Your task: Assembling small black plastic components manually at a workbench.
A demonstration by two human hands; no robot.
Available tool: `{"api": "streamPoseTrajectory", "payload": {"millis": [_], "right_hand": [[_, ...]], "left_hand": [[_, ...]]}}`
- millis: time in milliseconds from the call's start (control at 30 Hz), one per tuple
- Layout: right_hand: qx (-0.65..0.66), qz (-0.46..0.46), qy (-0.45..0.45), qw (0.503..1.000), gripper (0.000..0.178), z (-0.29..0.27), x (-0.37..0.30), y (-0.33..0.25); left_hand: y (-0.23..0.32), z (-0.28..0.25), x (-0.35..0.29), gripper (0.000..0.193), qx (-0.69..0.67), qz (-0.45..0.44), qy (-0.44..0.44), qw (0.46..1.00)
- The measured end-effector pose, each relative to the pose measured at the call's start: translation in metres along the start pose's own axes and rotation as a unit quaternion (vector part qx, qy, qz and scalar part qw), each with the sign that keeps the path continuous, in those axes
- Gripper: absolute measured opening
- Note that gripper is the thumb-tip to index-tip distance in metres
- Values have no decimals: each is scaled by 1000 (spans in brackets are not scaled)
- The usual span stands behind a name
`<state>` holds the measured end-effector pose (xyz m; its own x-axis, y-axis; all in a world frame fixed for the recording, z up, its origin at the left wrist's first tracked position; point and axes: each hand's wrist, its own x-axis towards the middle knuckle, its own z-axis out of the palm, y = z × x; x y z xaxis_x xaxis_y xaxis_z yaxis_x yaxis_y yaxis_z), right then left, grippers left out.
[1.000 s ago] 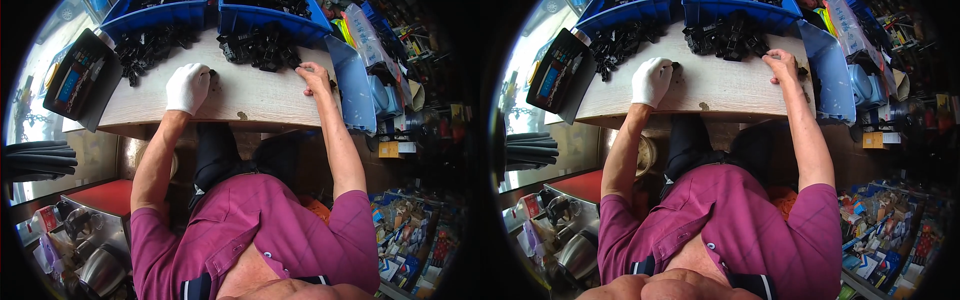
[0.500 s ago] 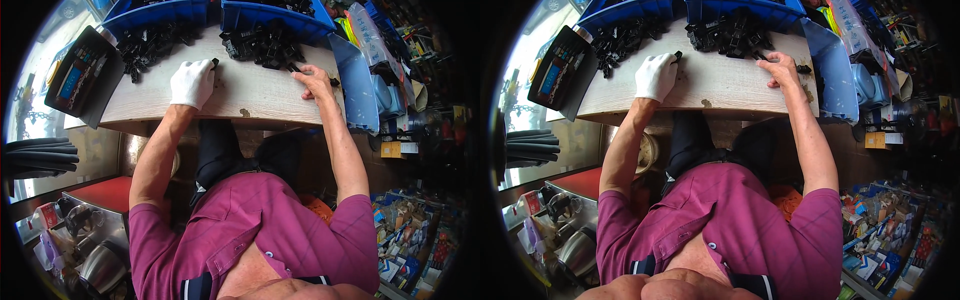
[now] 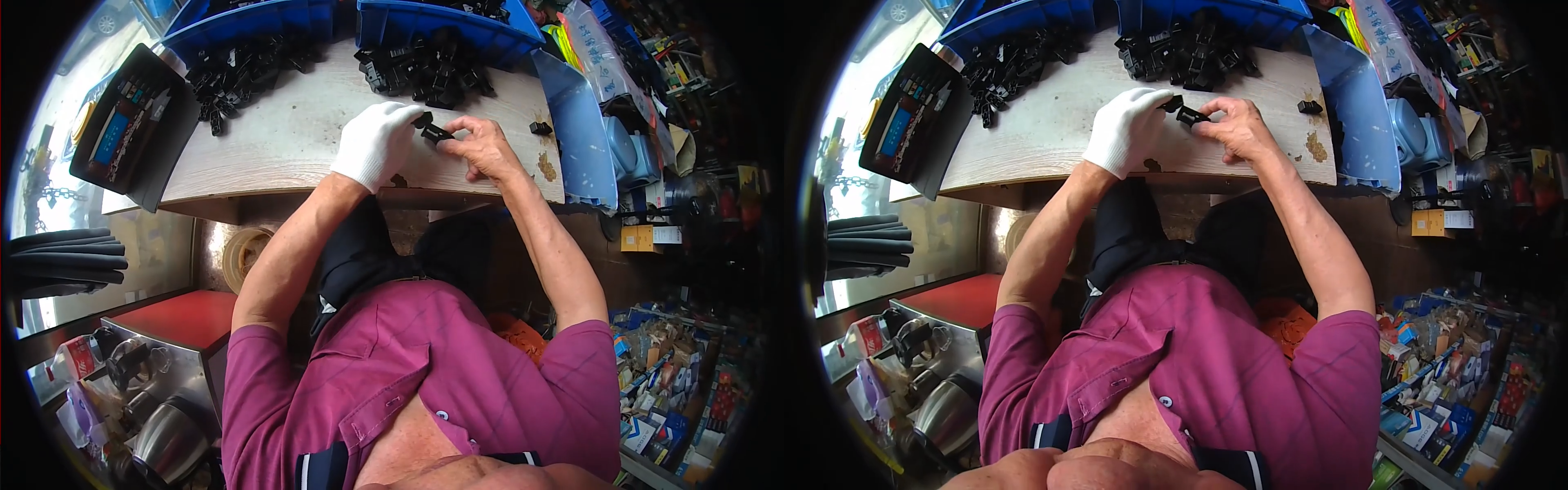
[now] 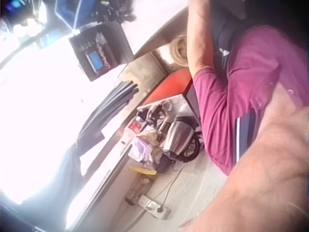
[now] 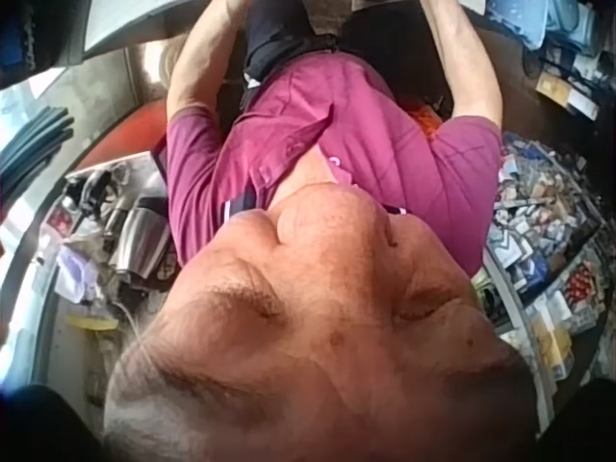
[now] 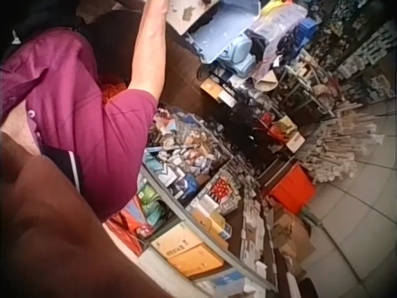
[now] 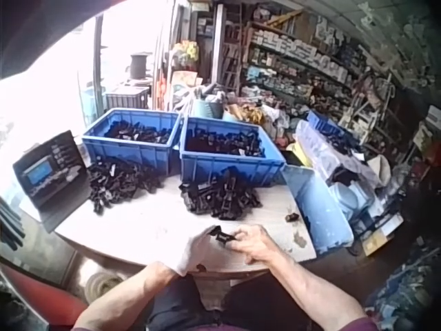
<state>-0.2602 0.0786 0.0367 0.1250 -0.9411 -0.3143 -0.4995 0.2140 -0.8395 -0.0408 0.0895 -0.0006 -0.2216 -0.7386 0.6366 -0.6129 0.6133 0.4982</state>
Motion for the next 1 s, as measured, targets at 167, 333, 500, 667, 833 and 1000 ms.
{"api": "streamPoseTrajectory", "payload": {"millis": [167, 333, 500, 667, 833, 1000], "right_hand": [[17, -9, -8, 1000, 27, 10, 3, 0], [8, -27, 19, 999, 27, 13, 0, 0], [9, -39, 33, 999, 31, 11, 0, 6], [18, -29, 8, 999, 33, 10, 1, 5], [3, -25, 6, 1000, 34, 14, 0, -1], [-16, -34, -10, 999, 31, 8, -2, 4]], "left_hand": [[-4, 24, 12, 23, 13, 64, -81, 995], [-10, 26, 23, 21, -21, 122, -158, 980], [-8, 24, 19, 35, 22, 147, -160, 976], [-1, 20, 1, 37, 32, 119, -112, 986], [3, 19, -3, 36, 55, 115, -105, 986], [13, 14, -10, 32, 68, 95, -111, 987]]}}
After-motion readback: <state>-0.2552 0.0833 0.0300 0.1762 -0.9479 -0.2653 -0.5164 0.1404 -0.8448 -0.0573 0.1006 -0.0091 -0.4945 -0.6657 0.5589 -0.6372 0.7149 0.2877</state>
